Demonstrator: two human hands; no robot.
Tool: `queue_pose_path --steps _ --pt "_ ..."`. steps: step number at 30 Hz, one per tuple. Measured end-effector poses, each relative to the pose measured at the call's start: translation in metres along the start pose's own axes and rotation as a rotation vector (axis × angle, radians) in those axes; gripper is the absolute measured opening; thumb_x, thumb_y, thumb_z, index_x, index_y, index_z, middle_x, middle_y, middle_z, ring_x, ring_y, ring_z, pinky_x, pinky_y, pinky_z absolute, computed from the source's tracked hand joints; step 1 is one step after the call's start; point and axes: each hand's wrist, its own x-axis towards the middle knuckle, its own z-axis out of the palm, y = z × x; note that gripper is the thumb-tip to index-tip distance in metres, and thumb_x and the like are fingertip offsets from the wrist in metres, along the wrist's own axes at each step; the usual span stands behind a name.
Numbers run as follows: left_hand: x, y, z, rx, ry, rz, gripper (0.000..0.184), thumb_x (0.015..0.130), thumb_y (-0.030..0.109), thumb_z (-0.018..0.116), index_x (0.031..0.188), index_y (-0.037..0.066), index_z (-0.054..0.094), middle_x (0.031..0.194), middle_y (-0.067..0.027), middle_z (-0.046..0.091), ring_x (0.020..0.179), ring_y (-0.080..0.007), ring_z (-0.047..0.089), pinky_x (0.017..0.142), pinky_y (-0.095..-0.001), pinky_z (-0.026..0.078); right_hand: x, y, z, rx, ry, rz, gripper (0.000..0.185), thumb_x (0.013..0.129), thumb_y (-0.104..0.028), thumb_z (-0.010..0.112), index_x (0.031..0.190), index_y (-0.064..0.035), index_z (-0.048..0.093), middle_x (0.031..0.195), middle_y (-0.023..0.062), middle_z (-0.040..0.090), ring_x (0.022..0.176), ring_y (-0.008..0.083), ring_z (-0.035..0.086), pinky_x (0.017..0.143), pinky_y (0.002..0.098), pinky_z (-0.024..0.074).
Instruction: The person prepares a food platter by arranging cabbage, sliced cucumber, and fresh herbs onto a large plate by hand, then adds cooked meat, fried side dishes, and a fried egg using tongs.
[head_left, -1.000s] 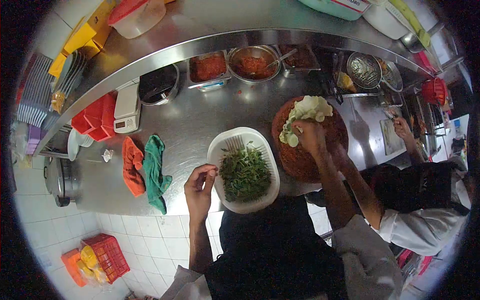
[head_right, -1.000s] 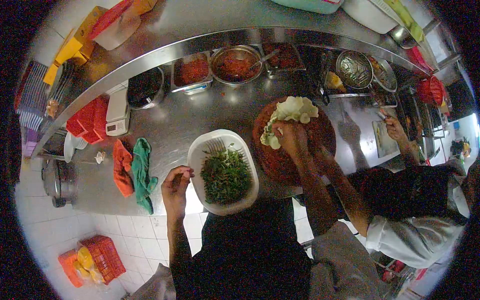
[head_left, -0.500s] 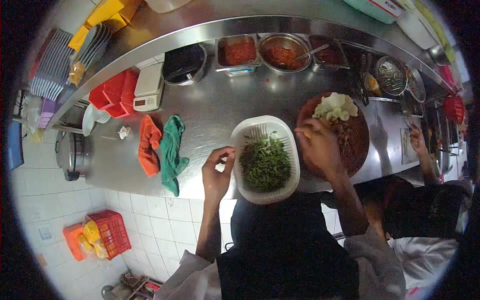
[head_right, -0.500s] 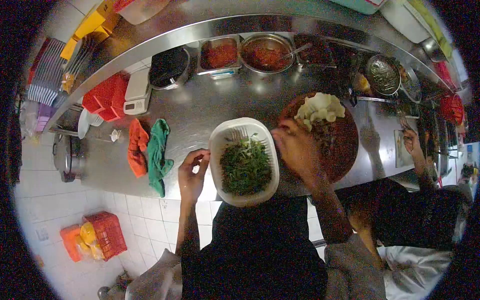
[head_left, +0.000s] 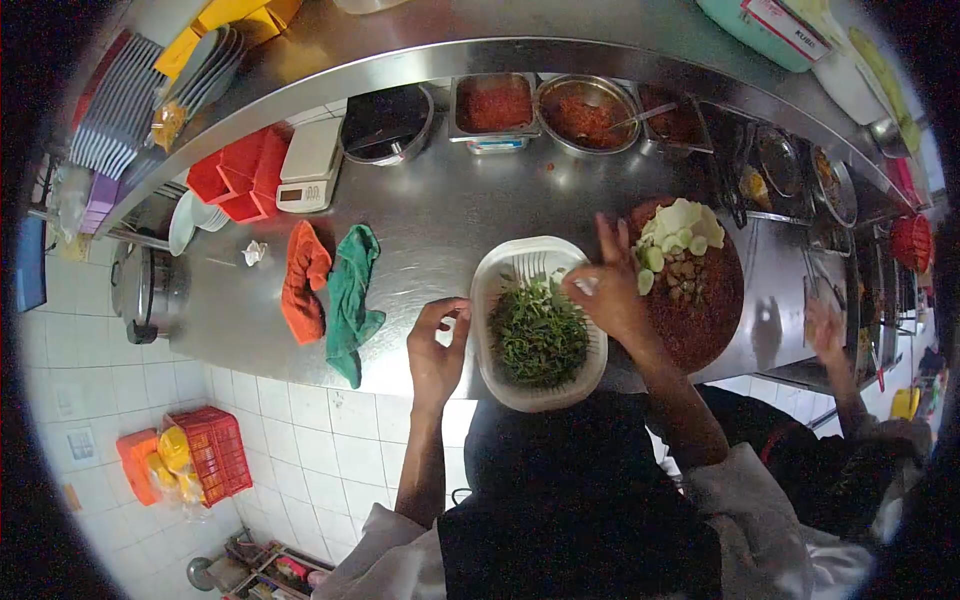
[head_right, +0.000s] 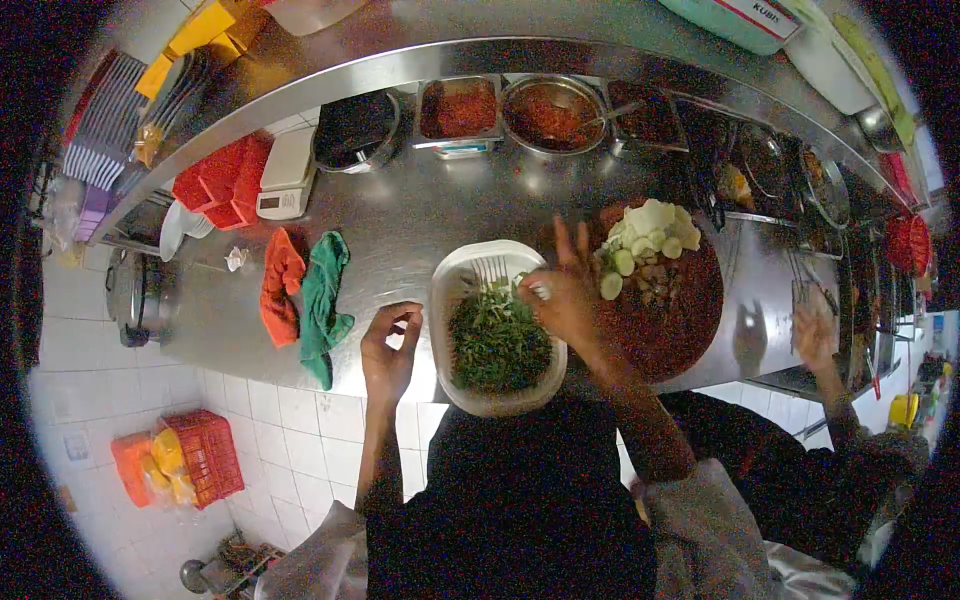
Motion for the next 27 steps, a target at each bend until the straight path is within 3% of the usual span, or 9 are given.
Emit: queue_pose_path --steps 2,3,7,10,15,17,21,23,27 --pt "0.003 0.007 0.01 0.009 -0.086 0.021 0.016 0.086 0.001 0.064 0.101 0.005 0.067 0.096 -0.0089 0.067 0.086 -0.0206 0.065 0.075 -0.0315 0.051 -0.009 0.02 0.001 0.753 -0.022 0.313 0.008 0.077 -0.019 0.077 0.083 -0.0144 0.075 0.146 0.0216 0.041 0.142 0.0363 0.028 0.11 0.0447 0.0308" --pt "0.008 0.009 0.018 0.027 -0.119 0.078 0.018 0.085 -0.001 0.064 0.102 0.005 0.067 0.096 -0.0097 0.067 0.085 -0.0228 0.065 0.074 -0.0317 0.052 -0.014 0.021 -0.005 0.665 0.005 0.381 0.018 0.081 -0.024 0.076 0.095 -0.013 0.075 0.131 0.0175 0.058 0.129 0.0284 0.048 0.1 0.0349 0.0413" --pt "0.023 -0.002 0.051 0.406 -0.224 0.336 0.015 0.087 0.011 0.063 0.102 0.01 0.068 0.101 -0.0107 0.067 0.097 -0.0266 0.062 0.089 -0.0448 0.044 -0.035 0.02 -0.025 1.408 0.017 0.787 0.039 0.084 -0.029 0.074 0.113 -0.005 0.065 0.11 0.0011 0.065 0.1 0.014 0.058 0.083 0.0304 0.0449" --pt "0.031 -0.025 0.065 0.729 -0.28 0.535 0.017 0.087 0.018 0.06 0.1 0.014 0.07 0.102 -0.0073 0.068 0.107 -0.023 0.057 0.098 -0.0537 0.031 -0.053 0.033 -0.021 1.84 0.038 0.822 0.025 0.091 -0.018 0.065 0.113 -0.0049 0.064 0.099 0.0018 0.065 0.088 0.0142 0.061 0.076 0.0289 0.0482" --pt "0.036 -0.026 0.056 0.845 -0.474 0.492 0.021 0.084 0.014 0.06 0.101 0.017 0.071 0.098 -0.0022 0.069 0.105 -0.0207 0.058 0.1 -0.0529 0.027 -0.083 0.075 -0.022 1.296 0.263 0.722 0.031 0.086 -0.024 0.07 0.11 -0.006 0.064 0.105 0.0021 0.064 0.101 0.0195 0.059 0.085 0.0349 0.0469" --pt "0.033 -0.017 0.049 0.793 -0.478 0.46 0.021 0.084 0.013 0.06 0.101 0.017 0.071 0.098 -0.002 0.07 0.104 -0.0196 0.059 0.1 -0.0522 0.027 -0.089 0.107 -0.026 0.868 0.339 0.794 0.021 0.091 -0.013 0.064 0.108 -0.0011 0.065 0.085 0.004 0.067 0.076 0.0127 0.063 0.067 0.0282 0.0508" --pt "0.03 -0.007 0.041 0.653 -0.364 0.415 0.02 0.082 0.011 0.064 0.099 0.017 0.072 0.097 -0.0017 0.07 0.101 -0.0189 0.06 0.101 -0.0494 0.025 -0.108 0.154 0.002 1.106 0.583 0.639 0.021 0.089 -0.017 0.064 0.106 -0.0036 0.064 0.107 0.0094 0.066 0.099 0.0232 0.062 0.088 0.0353 0.0507" --pt "0.03 -0.012 0.039 0.617 -0.318 0.37 0.018 0.083 0.011 0.067 0.099 0.016 0.072 0.098 -0.0017 0.07 0.099 -0.0191 0.061 0.102 -0.0474 0.024 -0.091 0.162 0.005 0.675 0.528 0.482 0.021 0.087 -0.013 0.07 0.101 0.0026 0.068 0.085 0.0066 0.069 0.079 0.0128 0.065 0.07 0.0282 0.0524" --pt "0.025 -0.016 0.037 0.629 -0.326 0.361 0.015 0.085 0.013 0.067 0.099 0.016 0.072 0.098 -0.001 0.07 0.099 -0.0175 0.061 0.102 -0.046 0.024 -0.06 0.153 0.017 1.344 0.527 0.403 0.021 0.086 -0.013 0.071 0.101 0.0008 0.068 0.088 0.0073 0.07 0.081 0.0135 0.066 0.073 0.0277 0.0525"
